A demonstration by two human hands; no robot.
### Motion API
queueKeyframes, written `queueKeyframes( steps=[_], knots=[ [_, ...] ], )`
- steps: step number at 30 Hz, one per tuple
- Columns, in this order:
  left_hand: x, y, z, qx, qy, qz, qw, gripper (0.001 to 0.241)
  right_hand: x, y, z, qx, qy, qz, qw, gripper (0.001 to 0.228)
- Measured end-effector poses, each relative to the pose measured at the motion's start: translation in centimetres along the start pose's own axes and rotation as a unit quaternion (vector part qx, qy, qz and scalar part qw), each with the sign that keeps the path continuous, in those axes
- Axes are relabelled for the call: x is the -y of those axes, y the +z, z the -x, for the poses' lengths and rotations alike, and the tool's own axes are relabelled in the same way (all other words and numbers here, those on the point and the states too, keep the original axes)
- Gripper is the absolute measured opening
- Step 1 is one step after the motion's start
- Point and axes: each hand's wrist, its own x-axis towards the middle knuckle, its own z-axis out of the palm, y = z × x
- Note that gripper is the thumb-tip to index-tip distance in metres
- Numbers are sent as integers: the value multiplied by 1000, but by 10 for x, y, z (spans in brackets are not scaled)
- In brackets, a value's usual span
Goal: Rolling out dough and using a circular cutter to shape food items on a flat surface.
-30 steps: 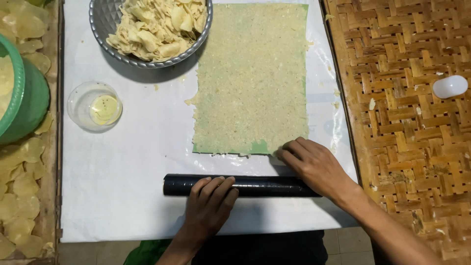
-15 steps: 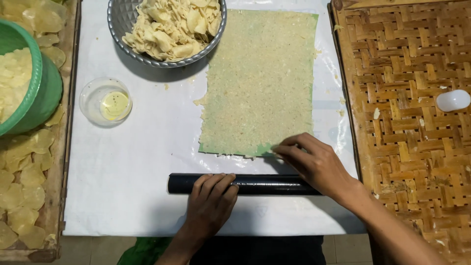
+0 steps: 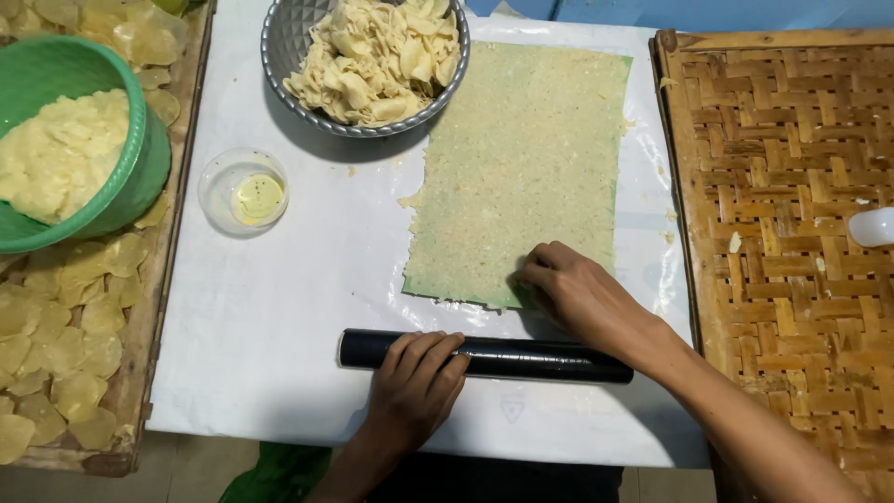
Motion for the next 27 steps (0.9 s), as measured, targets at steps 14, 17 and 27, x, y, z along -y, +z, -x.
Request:
queueKeyframes(
  steps=[14,17,27],
  knots=[
    [-15,-4,-8,-8,-86,7,996,17,-5,-53,-201,-252,-90,91,959,38],
    [-16,-6,-7,-6,-99,26,995,18,-14,-47,-242,-252,-115,178,944,54],
    [-12,-10,-9,-5,-92,21,996,20,-41,-31,-246,-295,-68,148,942,15]
  ],
)
